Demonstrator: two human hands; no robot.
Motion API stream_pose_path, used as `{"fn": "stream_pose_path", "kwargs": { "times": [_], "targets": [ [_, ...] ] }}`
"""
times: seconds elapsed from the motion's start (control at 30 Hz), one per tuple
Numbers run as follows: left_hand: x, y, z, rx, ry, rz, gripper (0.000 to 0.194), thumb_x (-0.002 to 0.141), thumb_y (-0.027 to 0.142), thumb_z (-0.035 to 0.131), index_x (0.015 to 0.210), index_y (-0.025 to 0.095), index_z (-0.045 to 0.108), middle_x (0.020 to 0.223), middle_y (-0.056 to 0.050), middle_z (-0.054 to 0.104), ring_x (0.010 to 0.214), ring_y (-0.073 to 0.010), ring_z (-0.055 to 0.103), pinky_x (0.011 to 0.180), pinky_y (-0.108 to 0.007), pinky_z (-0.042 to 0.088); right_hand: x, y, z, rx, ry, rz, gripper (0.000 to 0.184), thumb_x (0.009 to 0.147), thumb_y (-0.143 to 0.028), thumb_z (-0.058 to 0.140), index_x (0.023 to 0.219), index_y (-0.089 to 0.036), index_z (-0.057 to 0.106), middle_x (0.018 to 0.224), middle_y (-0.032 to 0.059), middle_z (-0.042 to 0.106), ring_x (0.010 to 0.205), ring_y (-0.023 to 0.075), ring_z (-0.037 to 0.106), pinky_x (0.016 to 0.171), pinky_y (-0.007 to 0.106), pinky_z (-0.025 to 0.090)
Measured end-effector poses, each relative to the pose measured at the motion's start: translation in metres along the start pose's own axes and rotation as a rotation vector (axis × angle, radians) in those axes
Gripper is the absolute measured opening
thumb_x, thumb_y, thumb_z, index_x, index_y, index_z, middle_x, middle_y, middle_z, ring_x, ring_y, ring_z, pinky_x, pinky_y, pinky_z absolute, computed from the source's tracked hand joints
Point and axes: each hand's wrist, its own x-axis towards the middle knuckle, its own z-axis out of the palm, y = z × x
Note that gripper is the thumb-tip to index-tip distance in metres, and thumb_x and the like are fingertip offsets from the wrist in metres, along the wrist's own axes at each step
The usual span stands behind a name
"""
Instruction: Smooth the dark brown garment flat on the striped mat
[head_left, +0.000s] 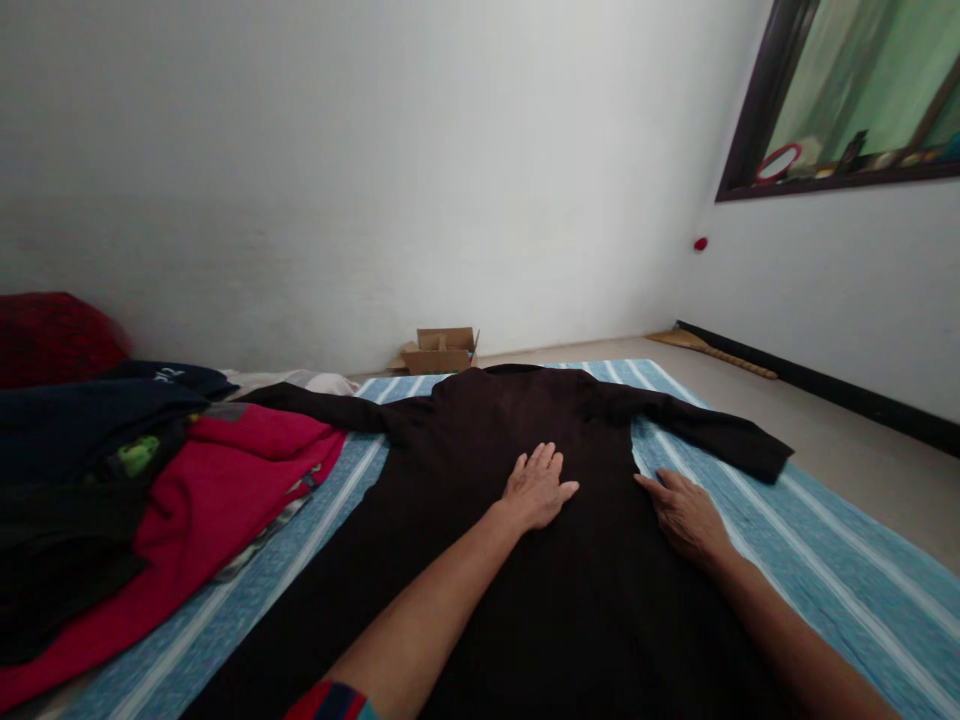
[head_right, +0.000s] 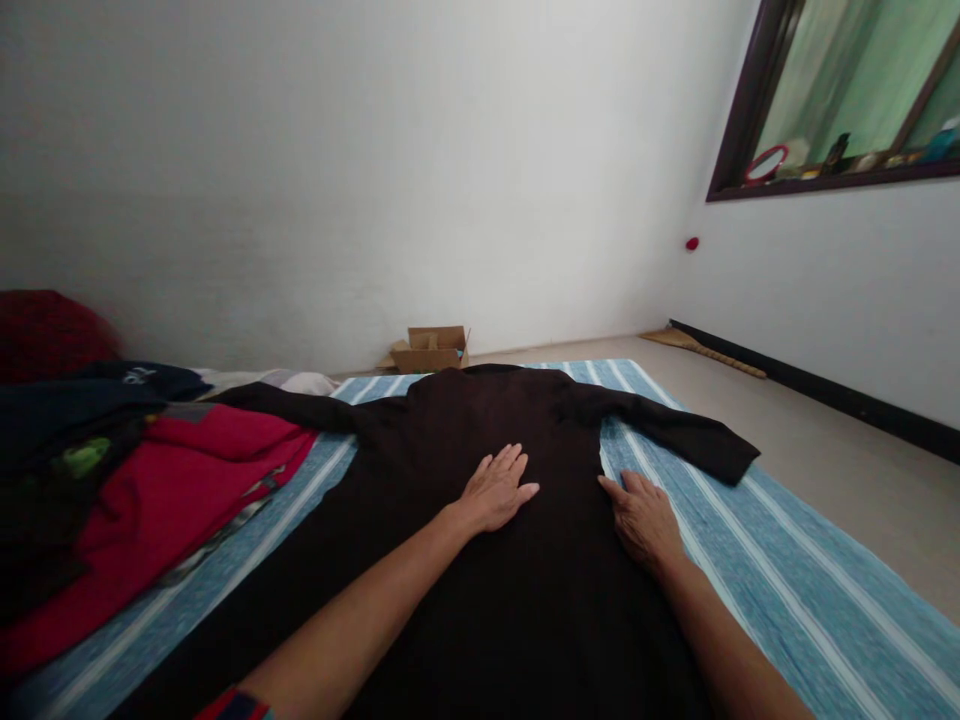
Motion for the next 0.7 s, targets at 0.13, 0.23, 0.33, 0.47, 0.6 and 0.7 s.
{"fn": "stream_pose_path", "kwargs": {
  "times": [0.13, 0.23, 0.33, 0.47, 0.6, 0.7],
  "targets": [
    [-0.034, -0.028, -0.003, 0.048, 0.031, -0.14, 0.069, 0.091, 0.055, 0.022, 0.144, 0.012, 0.026, 0.154, -0.01, 0.013, 0.142, -0.0226, 0.007, 0.113, -0.045, 0.011, -0.001, 0.0, 0.0, -0.016, -0.028, -0.017, 0.046, 0.092, -0.022, 0.029, 0.132, -0.026, 0.051, 0.115, 0.0102, 0.056, 0.104, 0.0242, 0.053, 0.087, 0.035, 0.039],
    [-0.051, -0.046, -0.003, 0.066, 0.031, -0.242, 0.071, 0.091, 0.056, 0.021, 0.144, 0.011, 0.026, 0.154, -0.011, 0.014, 0.142, -0.0239, 0.008, 0.113, -0.046, 0.011, -0.002, -0.001, -0.005, -0.035, -0.061, -0.014, 0.046, 0.093, -0.021, 0.028, 0.133, -0.025, 0.049, 0.113, 0.0105, 0.056, 0.102, 0.0233, 0.053, 0.085, 0.033, 0.039],
    [-0.061, -0.058, 0.0, 0.066, 0.036, -0.262, 0.072, 0.091, 0.057, 0.02, 0.145, 0.01, 0.026, 0.153, -0.011, 0.016, 0.142, -0.0236, 0.009, 0.113, -0.046, 0.011, -0.003, -0.005, -0.017, -0.053, -0.095, -0.011, 0.046, 0.093, -0.021, 0.028, 0.133, -0.025, 0.049, 0.106, 0.0105, 0.058, 0.098, 0.0229, 0.055, 0.082, 0.033, 0.039],
    [-0.068, -0.059, 0.004, 0.06, 0.061, -0.235, 0.069, 0.092, 0.055, 0.018, 0.145, 0.012, 0.026, 0.153, -0.01, 0.017, 0.142, -0.0228, 0.009, 0.112, -0.047, 0.011, -0.003, -0.026, -0.036, -0.084, -0.078, 0.0, 0.043, 0.092, -0.02, 0.028, 0.126, -0.021, 0.055, 0.108, 0.0139, 0.057, 0.102, 0.0274, 0.053, 0.083, 0.039, 0.039],
    [-0.077, -0.051, 0.006, 0.052, 0.088, -0.221, 0.068, 0.092, 0.056, 0.019, 0.145, 0.013, 0.027, 0.153, -0.01, 0.017, 0.142, -0.0239, 0.01, 0.112, -0.047, 0.012, -0.007, -0.057, -0.039, -0.069, -0.051, -0.053, 0.044, 0.095, -0.027, 0.027, 0.134, -0.019, 0.044, 0.138, 0.0119, 0.043, 0.127, 0.0255, 0.036, 0.099, 0.037, 0.03],
    [-0.087, -0.049, 0.007, 0.047, 0.089, -0.23, 0.07, 0.091, 0.057, 0.02, 0.145, 0.013, 0.028, 0.153, -0.01, 0.017, 0.142, -0.0247, 0.009, 0.112, -0.048, 0.011, -0.014, -0.071, -0.026, -0.04, -0.09, -0.043, 0.052, 0.095, -0.042, 0.029, 0.138, -0.015, 0.039, 0.146, 0.0125, 0.035, 0.134, 0.0254, 0.029, 0.105, 0.037, 0.027]
  ]
}}
